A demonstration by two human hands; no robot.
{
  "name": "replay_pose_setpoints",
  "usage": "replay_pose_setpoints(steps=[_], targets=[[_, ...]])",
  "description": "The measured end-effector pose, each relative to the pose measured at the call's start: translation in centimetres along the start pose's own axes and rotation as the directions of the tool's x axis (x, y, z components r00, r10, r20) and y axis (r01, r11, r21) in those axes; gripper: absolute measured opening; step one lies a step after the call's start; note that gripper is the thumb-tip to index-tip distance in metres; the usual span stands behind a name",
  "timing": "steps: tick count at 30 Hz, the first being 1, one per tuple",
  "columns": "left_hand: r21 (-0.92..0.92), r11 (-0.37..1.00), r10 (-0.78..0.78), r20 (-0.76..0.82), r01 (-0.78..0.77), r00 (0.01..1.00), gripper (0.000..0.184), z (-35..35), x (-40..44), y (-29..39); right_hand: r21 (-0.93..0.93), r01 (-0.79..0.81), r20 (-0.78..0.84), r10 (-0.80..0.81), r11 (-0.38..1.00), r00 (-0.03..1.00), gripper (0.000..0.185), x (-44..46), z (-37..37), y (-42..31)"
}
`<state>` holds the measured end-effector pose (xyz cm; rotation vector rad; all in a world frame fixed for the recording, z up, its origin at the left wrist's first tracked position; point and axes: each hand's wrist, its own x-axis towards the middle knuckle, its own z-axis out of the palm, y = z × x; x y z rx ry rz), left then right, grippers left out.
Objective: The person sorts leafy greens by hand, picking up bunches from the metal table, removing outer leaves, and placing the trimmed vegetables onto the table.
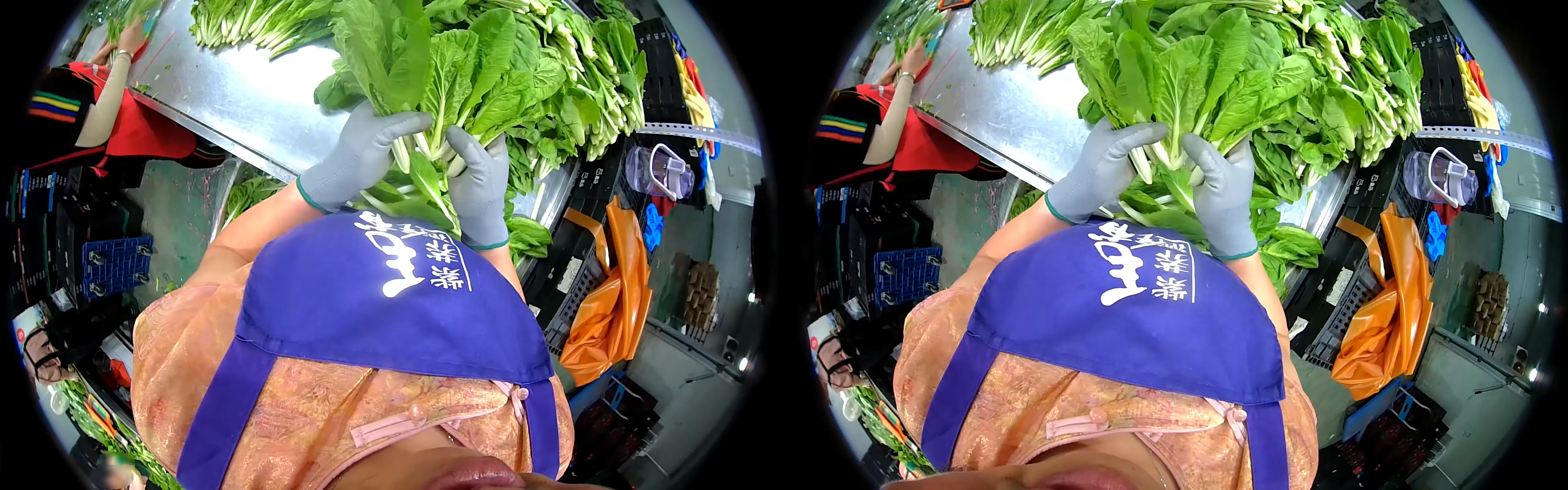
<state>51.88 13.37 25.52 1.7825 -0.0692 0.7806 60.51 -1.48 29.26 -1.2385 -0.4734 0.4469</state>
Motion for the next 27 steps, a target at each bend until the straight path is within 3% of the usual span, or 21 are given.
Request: replay_pose_setpoints(steps=[1,3,7,11,12,13,14,16,20,23,27], targets=[[-0.217,0.962,-0.173,-0.014,0.166,0.985,0.028,0.1,0.2,0.4,-0.011,0.040,0.002,-0.040,0.999,0.999,0.031,-0.1,-0.1,0.3],[-0.603,0.674,-0.487,0.070,0.426,0.871,0.029,0.3,0.8,1.5,-0.006,0.073,0.009,-0.073,0.997,0.997,0.029,-0.1,-0.1,0.5],[-0.432,0.840,-0.354,0.019,0.327,0.935,0.031,0.4,0.3,-0.1,-0.095,0.073,0.040,-0.070,0.993,0.997,0.029,0.1,-0.5,0.5],[-0.326,0.865,-0.381,0.068,0.382,0.922,0.029,0.0,1.7,3.3,-0.288,0.075,-0.011,-0.082,0.955,0.997,0.041,0.1,0.3,-0.2],[-0.300,0.865,-0.394,0.093,0.403,0.914,0.027,-0.1,1.8,3.5,-0.217,0.048,-0.022,-0.054,0.975,0.998,0.041,0.0,0.6,-0.4],[-0.508,0.690,-0.556,0.083,0.516,0.827,0.027,0.6,2.2,3.5,-0.143,0.020,-0.029,-0.024,0.989,0.999,0.042,-0.1,1.0,-0.5],[-0.424,0.750,-0.534,0.067,0.508,0.843,0.027,0.4,2.2,3.5,-0.069,-0.009,-0.035,0.007,0.998,0.999,0.043,-0.2,1.2,-0.6],[-0.246,0.843,-0.485,0.042,0.479,0.874,0.027,-0.1,1.9,3.5,-0.115,0.001,-0.012,-0.003,0.993,1.000,0.043,0.1,0.7,-0.3],[-0.441,0.756,-0.546,-0.018,0.484,0.837,0.027,0.6,1.7,2.5,-0.346,0.199,0.083,-0.181,0.917,0.980,0.043,0.2,-0.7,1.0],[-0.482,0.756,-0.511,-0.011,0.443,0.859,0.027,0.7,1.1,1.5,-0.025,0.043,0.009,-0.043,0.999,0.999,0.041,0.3,-0.5,1.0],[-0.373,0.846,-0.413,-0.009,0.380,0.911,0.025,0.5,1.0,1.7,0.031,-0.013,-0.022,0.013,0.999,1.000,0.040,0.3,-0.4,1.0]])
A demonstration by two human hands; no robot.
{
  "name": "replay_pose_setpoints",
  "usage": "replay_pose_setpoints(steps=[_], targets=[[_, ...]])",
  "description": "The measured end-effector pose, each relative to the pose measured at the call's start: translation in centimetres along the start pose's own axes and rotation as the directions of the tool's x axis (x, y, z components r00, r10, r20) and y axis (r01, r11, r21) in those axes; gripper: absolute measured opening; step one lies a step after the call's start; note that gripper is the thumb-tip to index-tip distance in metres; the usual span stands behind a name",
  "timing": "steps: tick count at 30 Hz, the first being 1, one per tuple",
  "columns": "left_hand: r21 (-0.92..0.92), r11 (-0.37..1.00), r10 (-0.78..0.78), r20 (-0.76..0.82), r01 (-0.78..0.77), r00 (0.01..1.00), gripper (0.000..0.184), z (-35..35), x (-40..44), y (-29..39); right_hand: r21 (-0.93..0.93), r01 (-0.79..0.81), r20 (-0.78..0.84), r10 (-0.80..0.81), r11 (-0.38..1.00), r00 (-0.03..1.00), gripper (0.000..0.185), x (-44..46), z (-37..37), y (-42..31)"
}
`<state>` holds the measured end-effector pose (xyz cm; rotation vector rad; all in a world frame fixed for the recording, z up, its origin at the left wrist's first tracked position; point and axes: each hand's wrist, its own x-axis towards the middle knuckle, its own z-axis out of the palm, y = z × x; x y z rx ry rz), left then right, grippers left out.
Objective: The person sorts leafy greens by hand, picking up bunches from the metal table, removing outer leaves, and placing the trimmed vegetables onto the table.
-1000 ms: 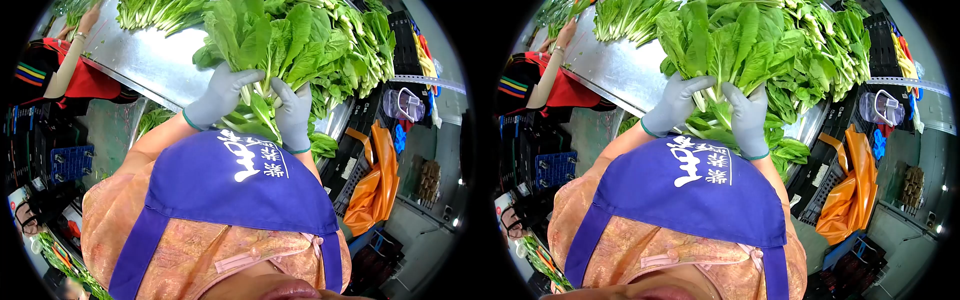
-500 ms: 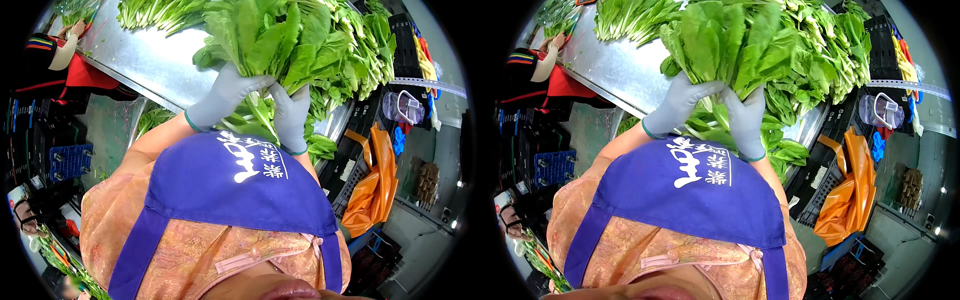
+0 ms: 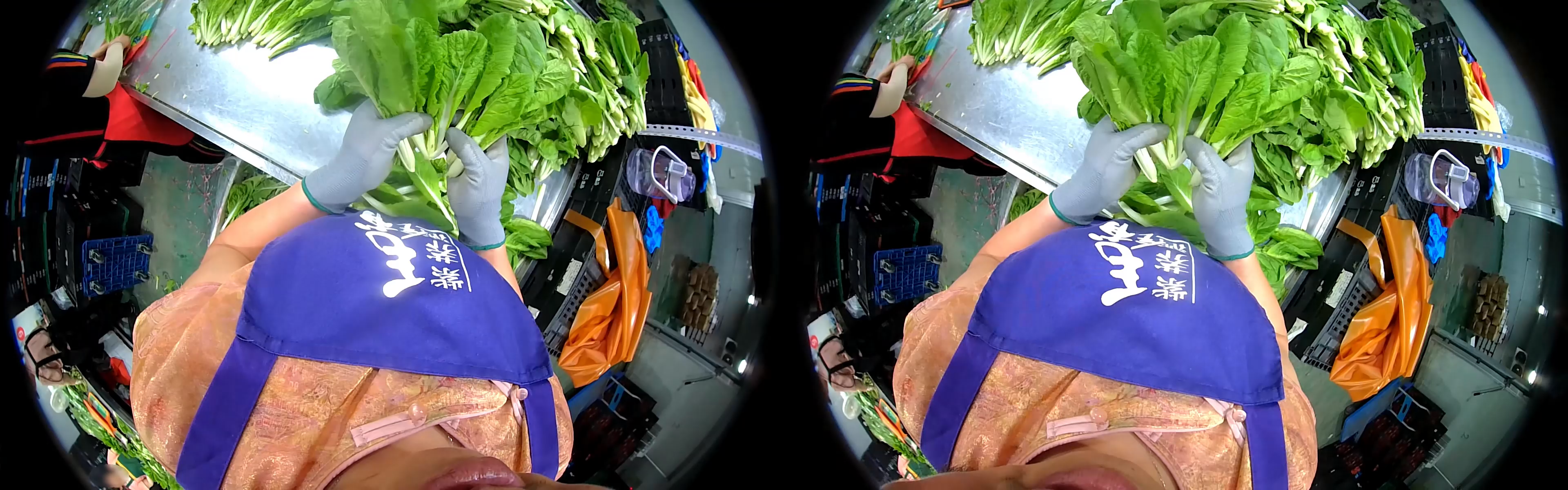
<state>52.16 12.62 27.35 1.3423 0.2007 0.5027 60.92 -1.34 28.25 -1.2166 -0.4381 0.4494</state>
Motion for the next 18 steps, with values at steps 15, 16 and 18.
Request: replay_pose_setpoints(steps=[15,16,18], targets=[[-0.082,0.967,-0.230,0.110,0.239,0.967,0.043,0.6,0.5,3.0,-0.156,-0.046,0.109,0.064,0.987,0.992,0.056,0.1,0.8,-0.6],[-0.063,0.954,-0.286,0.091,0.292,0.954,0.043,0.8,0.6,3.5,-0.201,0.005,0.143,0.024,0.980,0.989,0.058,0.3,0.7,0.1],[0.019,0.951,-0.306,0.177,0.308,0.935,0.033,-0.1,0.9,1.9,-0.258,0.030,0.155,0.011,0.966,0.988,0.059,0.4,0.5,0.3]])
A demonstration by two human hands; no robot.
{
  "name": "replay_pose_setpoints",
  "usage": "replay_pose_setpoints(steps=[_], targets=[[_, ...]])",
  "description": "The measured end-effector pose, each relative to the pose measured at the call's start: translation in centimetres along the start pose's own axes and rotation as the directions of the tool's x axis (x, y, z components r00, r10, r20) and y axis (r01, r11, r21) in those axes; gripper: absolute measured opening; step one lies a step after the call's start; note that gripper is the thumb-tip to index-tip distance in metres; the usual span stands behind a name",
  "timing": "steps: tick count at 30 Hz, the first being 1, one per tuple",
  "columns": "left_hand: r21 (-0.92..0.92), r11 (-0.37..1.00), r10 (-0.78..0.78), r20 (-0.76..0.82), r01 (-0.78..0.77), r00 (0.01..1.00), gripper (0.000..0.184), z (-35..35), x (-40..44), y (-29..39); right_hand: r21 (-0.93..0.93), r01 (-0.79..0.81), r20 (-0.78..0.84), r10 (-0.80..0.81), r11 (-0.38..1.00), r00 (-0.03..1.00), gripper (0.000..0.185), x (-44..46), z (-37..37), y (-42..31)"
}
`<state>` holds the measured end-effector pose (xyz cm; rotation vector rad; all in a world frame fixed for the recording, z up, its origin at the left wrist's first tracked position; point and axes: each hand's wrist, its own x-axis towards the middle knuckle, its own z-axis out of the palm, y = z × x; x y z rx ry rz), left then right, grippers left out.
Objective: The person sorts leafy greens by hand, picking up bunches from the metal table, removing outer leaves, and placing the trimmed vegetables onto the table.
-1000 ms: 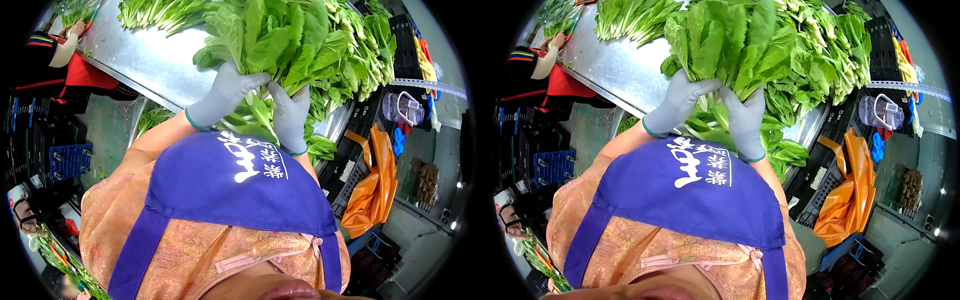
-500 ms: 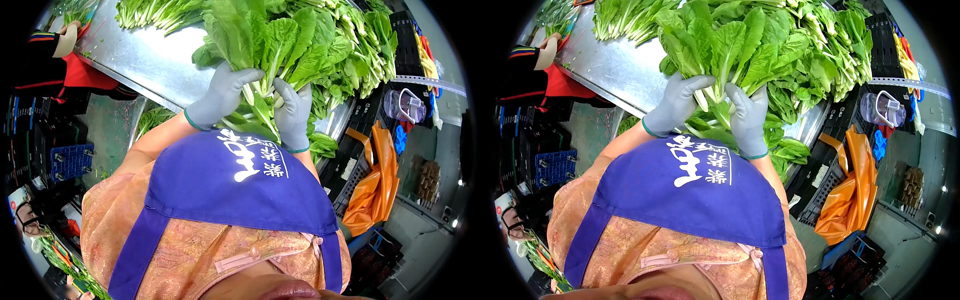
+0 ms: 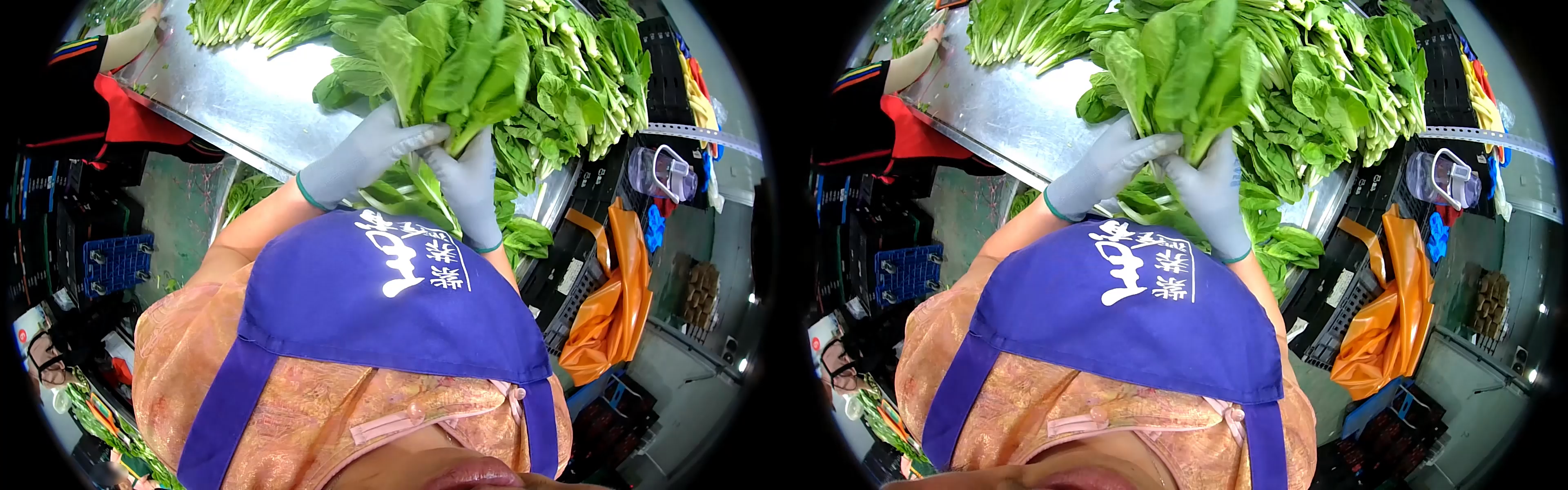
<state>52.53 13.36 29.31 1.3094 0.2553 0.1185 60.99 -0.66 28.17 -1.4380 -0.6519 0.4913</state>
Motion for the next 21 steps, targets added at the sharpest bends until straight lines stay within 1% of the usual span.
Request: replay_pose_setpoints(steps=[1,2,3,5,6,7,8,11,13,14,15,17,19,20,21], targets=[[0.041,0.999,-0.013,0.043,0.011,0.999,0.031,-0.5,0.2,-0.8,0.043,-0.043,-0.017,0.044,0.998,0.999,0.058,0.1,-0.2,-0.3],[0.137,0.977,0.156,0.050,-0.161,0.987,0.031,-0.8,0.2,-1.4,0.087,-0.085,-0.030,0.088,0.993,0.996,0.057,0.1,-0.4,-0.8],[0.229,0.917,0.318,0.072,-0.326,0.945,0.032,-1.0,0.1,-2.0,0.132,-0.127,-0.040,0.133,0.983,0.990,0.056,0.2,-0.7,-1.1],[0.300,0.817,0.477,0.129,-0.492,0.870,0.034,-1.5,0.0,-2.2,0.237,-0.132,-0.012,0.139,0.963,0.990,0.050,0.1,-1.4,-1.0],[0.286,0.813,0.485,0.148,-0.507,0.862,0.036,-1.7,-0.1,-2.1,0.279,-0.136,0.000,0.141,0.951,0.990,0.048,0.1,-1.9,-0.5],[-0.029,0.964,0.267,0.125,-0.265,0.956,0.036,-1.5,-0.1,-1.5,0.320,-0.139,0.012,0.143,0.937,0.990,0.047,0.0,-2.1,-0.1],[-0.358,0.934,0.033,0.095,0.003,0.995,0.037,-1.3,-0.1,-0.9,0.343,-0.112,0.001,0.119,0.932,0.993,0.044,-0.1,-2.0,0.1],[-0.418,0.908,0.033,0.116,0.019,0.993,0.038,-1.6,-0.1,-1.6,0.410,-0.121,-0.054,0.156,0.904,0.986,0.037,-0.4,-1.5,-0.4],[-0.503,0.864,0.091,0.125,-0.016,0.988,0.039,-1.5,0.0,-1.8,0.257,-0.030,-0.051,0.045,0.966,0.998,0.041,-0.6,-1.6,-0.2],[-0.545,0.838,0.120,0.127,-0.031,0.985,0.040,-1.2,0.0,-1.7,0.228,-0.011,-0.055,0.024,0.974,0.998,0.042,-0.6,-1.6,0.0],[-0.509,0.858,0.113,0.065,-0.065,0.991,0.038,-0.6,0.0,-1.5,0.200,0.008,-0.060,0.004,0.980,0.998,0.043,-0.7,-1.7,0.3],[-0.431,0.894,0.106,-0.063,-0.123,0.992,0.036,0.8,-0.2,-0.4,0.246,-0.011,-0.091,0.035,0.969,0.995,0.043,-0.5,-1.4,0.8],[-0.175,0.955,0.230,-0.067,-0.238,0.971,0.031,-0.2,0.1,-1.5,0.187,0.017,-0.100,0.002,0.982,0.995,0.042,-0.7,-1.1,0.7],[-0.041,0.955,0.291,-0.057,-0.293,0.955,0.029,-0.6,0.2,-2.0,0.158,0.032,-0.103,-0.016,0.987,0.995,0.042,-0.8,-1.1,0.7],[0.045,0.955,0.296,-0.092,-0.293,0.951,0.027,-0.7,0.1,-2.4,0.174,0.013,-0.101,0.005,0.985,0.995,0.042,-0.7,-1.1,0.6]])
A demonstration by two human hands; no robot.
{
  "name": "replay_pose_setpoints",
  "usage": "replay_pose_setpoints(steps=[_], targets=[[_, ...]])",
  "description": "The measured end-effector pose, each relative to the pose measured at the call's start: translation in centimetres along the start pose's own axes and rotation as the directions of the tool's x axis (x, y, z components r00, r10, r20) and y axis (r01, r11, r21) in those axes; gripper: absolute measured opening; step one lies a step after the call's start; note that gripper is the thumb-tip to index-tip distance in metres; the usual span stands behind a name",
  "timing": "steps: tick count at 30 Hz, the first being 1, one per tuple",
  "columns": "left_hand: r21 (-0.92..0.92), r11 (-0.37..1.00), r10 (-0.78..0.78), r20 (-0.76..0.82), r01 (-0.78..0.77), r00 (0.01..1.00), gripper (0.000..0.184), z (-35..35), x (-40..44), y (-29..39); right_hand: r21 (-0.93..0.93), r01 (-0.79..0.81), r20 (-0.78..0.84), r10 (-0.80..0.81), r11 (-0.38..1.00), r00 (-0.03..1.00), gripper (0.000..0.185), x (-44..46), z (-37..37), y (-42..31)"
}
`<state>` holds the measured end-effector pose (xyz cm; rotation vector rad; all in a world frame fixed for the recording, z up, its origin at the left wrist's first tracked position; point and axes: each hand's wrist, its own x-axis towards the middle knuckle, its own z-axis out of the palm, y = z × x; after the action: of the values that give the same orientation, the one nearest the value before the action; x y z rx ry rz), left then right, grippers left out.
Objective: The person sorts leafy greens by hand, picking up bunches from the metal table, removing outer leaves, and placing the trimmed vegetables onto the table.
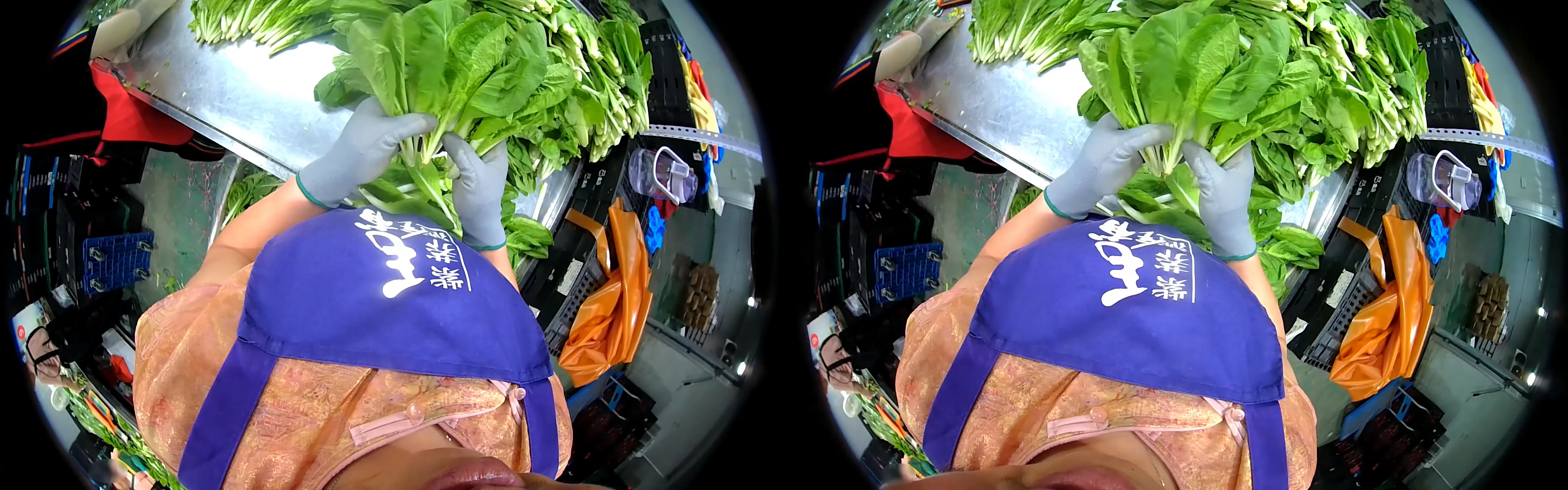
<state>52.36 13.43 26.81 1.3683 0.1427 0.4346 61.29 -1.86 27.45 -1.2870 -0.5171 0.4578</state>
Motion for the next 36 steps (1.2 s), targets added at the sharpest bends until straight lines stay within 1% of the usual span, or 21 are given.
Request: replay_pose_setpoints(steps=[1,3,4,5,8,9,10,11,14,17,20,23,26,29,30,31,32,33,34,35,36], targets=[[0.085,0.996,0.007,-0.033,-0.004,0.999,0.026,0.1,-0.2,0.3,0.014,-0.021,-0.004,0.022,1.000,1.000,0.041,0.1,0.0,-0.1],[0.364,0.917,0.180,-0.011,-0.164,0.984,0.025,-0.1,-0.3,0.2,0.040,-0.035,-0.010,0.035,0.999,0.999,0.040,0.3,-0.3,0.1],[0.532,0.786,0.327,0.074,-0.315,0.942,0.025,-0.6,-0.2,-0.1,0.050,-0.026,-0.011,0.026,0.998,1.000,0.040,0.3,-0.6,0.5],[0.663,0.602,0.445,0.184,-0.445,0.876,0.025,-0.9,-0.2,-0.4,0.060,-0.017,-0.011,0.018,0.998,1.000,0.039,0.3,-0.7,0.6],[0.570,0.724,0.370,0.155,-0.388,0.916,0.029,-0.9,-0.5,-0.8,0.126,-0.062,-0.026,0.066,0.990,0.997,0.038,0.2,-0.5,-0.1],[0.134,0.974,0.177,0.055,-0.183,0.983,0.029,-0.8,-0.4,-0.7,0.111,-0.056,-0.013,0.058,0.992,0.998,0.038,0.2,-0.6,0.0],[-0.346,0.936,-0.049,0.061,0.067,0.997,0.031,-0.4,-0.1,0.0,0.097,-0.050,0.000,0.051,0.994,0.999,0.038,0.3,-0.9,0.1],[-0.729,0.621,-0.241,0.171,0.288,0.955,0.032,-0.1,0.1,0.5,0.083,-0.044,0.012,0.043,0.996,0.999,0.038,0.4,-1.0,0.2],[-0.723,0.610,-0.253,0.208,0.323,0.945,0.037,-0.2,0.3,0.8,0.133,-0.076,0.014,0.075,0.988,0.997,0.040,0.4,-0.5,-0.2],[-0.714,0.599,-0.290,0.229,0.363,0.929,0.037,-0.3,0.5,1.1,0.091,-0.029,0.044,0.025,0.995,0.999,0.036,0.1,-0.5,0.2],[-0.691,0.649,-0.296,0.155,0.318,0.943,0.039,0.3,0.6,1.3,0.033,-0.042,0.025,0.042,0.999,0.999,0.042,0.1,-0.5,0.0],[-0.746,0.560,-0.295,0.227,0.360,0.928,0.038,-0.3,0.6,0.7,0.038,-0.074,0.044,0.072,0.997,0.996,0.043,0.2,-0.6,0.4],[-0.774,0.542,-0.291,0.192,0.327,0.937,0.040,-0.2,0.7,1.0,0.015,-0.104,-0.006,0.104,0.994,0.995,0.047,0.0,0.1,0.2],[-0.806,0.513,-0.353,0.115,0.295,0.928,0.032,0.6,0.8,1.5,-0.075,-0.098,0.003,0.098,0.992,0.995,0.043,-0.4,0.4,0.2],[-0.524,0.828,-0.209,0.044,0.201,0.977,0.032,0.2,0.5,1.3,-0.053,-0.151,0.014,0.152,0.987,0.988,0.047,-0.4,0.4,0.1],[-0.151,0.987,-0.043,0.035,0.048,0.998,0.034,-0.4,-0.1,0.8,-0.032,-0.204,0.025,0.205,0.978,0.978,0.051,-0.4,0.4,0.0],[0.141,0.985,0.091,0.063,-0.099,0.994,0.035,-0.6,-0.3,0.4,-0.018,-0.224,0.043,0.224,0.975,0.974,0.053,-0.4,0.4,0.0],[0.415,0.877,0.223,0.090,-0.241,0.971,0.036,-0.7,-0.5,0.0,-0.004,-0.244,0.062,0.243,0.970,0.968,0.055,-0.3,0.4,0.1],[0.572,0.751,0.330,0.108,-0.330,0.938,0.034,-0.6,-0.4,-0.3,0.002,-0.230,0.086,0.229,0.973,0.970,0.055,-0.3,0.5,0.2],[0.705,0.588,0.427,0.146,-0.396,0.893,0.033,-0.6,-0.3,-0.4,0.009,-0.216,0.110,0.214,0.976,0.971,0.054,-0.3,0.5,0.3],[0.712,0.584,0.388,0.177,-0.390,0.905,0.036,-0.7,-0.4,-0.3,-0.016,-0.208,0.103,0.209,0.978,0.973,0.051,-0.3,0.6,0.2]])
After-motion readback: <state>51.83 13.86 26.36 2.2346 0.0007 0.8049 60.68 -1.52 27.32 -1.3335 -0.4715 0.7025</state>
